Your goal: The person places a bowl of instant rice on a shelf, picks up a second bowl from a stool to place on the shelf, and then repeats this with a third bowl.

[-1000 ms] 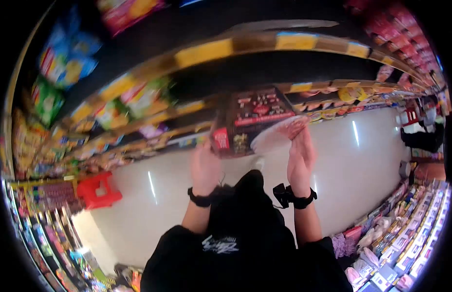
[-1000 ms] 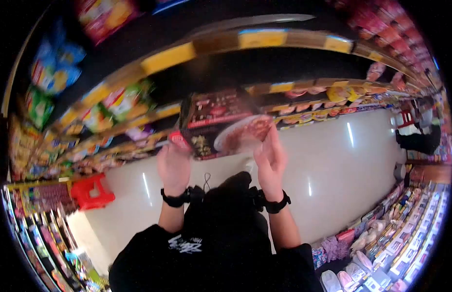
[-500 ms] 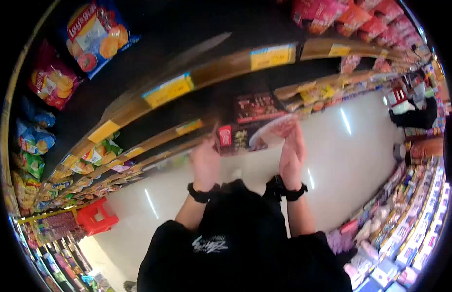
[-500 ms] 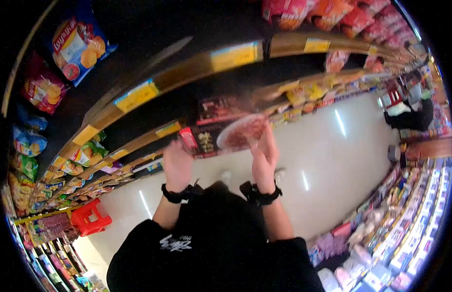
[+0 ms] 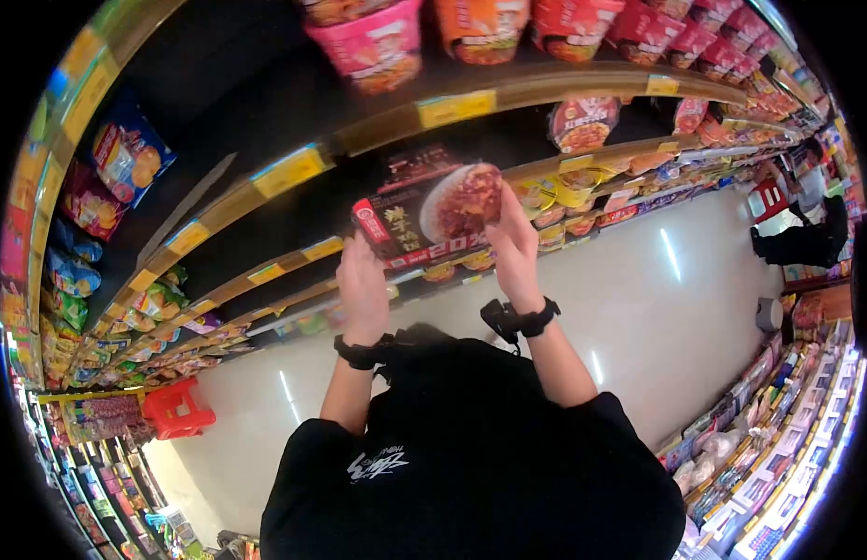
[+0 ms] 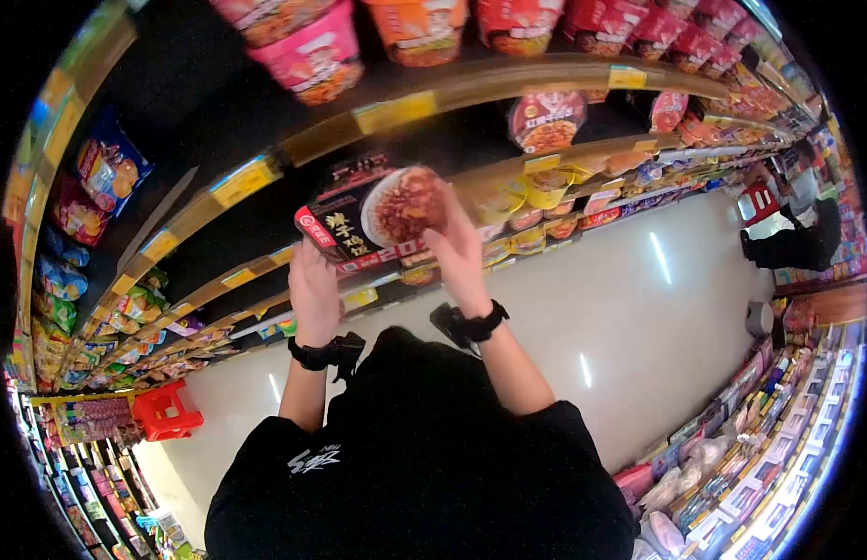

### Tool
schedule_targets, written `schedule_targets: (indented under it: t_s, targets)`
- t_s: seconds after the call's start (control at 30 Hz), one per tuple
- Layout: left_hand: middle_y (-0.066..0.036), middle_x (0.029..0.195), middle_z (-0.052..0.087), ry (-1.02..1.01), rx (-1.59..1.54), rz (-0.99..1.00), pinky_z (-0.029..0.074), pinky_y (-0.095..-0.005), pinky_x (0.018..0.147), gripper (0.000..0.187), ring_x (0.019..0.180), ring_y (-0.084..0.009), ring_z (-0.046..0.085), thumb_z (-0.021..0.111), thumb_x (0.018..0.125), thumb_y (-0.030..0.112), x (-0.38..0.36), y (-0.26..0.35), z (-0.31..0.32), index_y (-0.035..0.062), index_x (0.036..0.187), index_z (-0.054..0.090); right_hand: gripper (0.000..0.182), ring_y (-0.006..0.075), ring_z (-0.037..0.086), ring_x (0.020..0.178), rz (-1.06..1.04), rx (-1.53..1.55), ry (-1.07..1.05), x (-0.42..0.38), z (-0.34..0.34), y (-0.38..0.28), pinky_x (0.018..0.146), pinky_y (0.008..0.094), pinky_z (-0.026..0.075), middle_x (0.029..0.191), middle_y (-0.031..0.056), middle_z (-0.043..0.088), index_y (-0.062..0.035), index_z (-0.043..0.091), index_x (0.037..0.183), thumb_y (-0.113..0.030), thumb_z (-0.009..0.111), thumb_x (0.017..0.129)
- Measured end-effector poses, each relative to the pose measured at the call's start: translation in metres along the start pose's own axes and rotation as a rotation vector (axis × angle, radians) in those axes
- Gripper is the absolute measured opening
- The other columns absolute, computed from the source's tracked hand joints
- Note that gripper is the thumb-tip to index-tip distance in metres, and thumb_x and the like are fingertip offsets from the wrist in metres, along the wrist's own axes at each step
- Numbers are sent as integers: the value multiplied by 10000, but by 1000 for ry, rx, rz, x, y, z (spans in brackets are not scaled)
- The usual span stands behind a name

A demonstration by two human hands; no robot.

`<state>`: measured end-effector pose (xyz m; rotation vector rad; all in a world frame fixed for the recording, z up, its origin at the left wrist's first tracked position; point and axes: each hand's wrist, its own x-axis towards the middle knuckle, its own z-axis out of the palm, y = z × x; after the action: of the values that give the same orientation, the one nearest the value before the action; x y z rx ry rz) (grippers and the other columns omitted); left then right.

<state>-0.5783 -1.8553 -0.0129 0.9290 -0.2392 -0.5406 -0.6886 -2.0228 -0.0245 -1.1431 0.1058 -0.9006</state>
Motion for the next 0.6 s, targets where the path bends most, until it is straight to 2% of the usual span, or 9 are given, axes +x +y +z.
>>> schedule_targets:
  t_s: [0.1, 0.2, 0.27, 0.33, 0.4, 0.5, 0.6]
  targets:
    - [-110, 1408, 405, 7, -2, 3, 246, -341, 1087, 550, 1282, -203, 377, 305, 1021, 360, 0, -14, 38, -41, 1397, 317, 605, 207, 413, 1262, 39, 18, 21, 18, -28, 8, 1074, 332, 295, 1386, 147, 415, 81, 297, 1399, 34, 477, 823]
    - [-93, 1420, 387, 16, 88, -3, 213, -337, 1102, 604, 1304, -206, 347, 324, 997, 453, 19, -28, 51, 20, 1417, 303, 588, 204, 409, 1270, 23, -4, 31, 48, -48, 10, 1070, 314, 292, 1389, 149, 417, 79, 309, 1394, 32, 465, 829]
    - [-90, 1422, 382, -32, 72, -17, 217, -332, 1100, 600, 1301, -201, 349, 333, 998, 442, 36, -32, 56, 24, 1425, 287, 571, 205, 388, 1299, 26, 53, 46, 61, -52, 13, 1073, 308, 283, 1412, 149, 404, 81, 330, 1388, 40, 449, 831]
    - [-88, 1423, 381, -102, 77, -15, 221, -336, 1098, 598, 1299, -199, 352, 337, 998, 439, 55, -33, 66, 24, 1426, 284, 573, 203, 403, 1287, 50, -40, 64, 84, -63, 18, 1074, 301, 281, 1407, 145, 414, 86, 331, 1384, 21, 462, 830]
    - [-63, 1420, 383, -77, 37, -63, 201, -330, 1099, 570, 1300, -191, 336, 349, 996, 429, 81, -44, 63, 51, 1421, 305, 527, 200, 452, 1230, 30, -16, 53, 110, -68, 30, 1051, 299, 307, 1334, 138, 484, 89, 385, 1343, 10, 473, 829]
    - [-30, 1413, 381, -55, -11, -95, 181, -315, 1084, 539, 1287, -178, 324, 367, 992, 409, 111, -55, 53, 85, 1419, 317, 393, 158, 560, 1012, -11, -72, 11, 139, -79, 49, 890, 273, 438, 1123, 98, 589, 41, 493, 1210, 25, 496, 817]
    - [-25, 1391, 398, -13, -39, -71, 196, -308, 1070, 487, 1263, -181, 346, 389, 985, 392, 143, -73, 35, 77, 1357, 384, 249, 144, 584, 866, 82, 47, -31, 159, -91, 69, 761, 277, 479, 1003, 80, 606, 18, 525, 1077, 11, 501, 829]
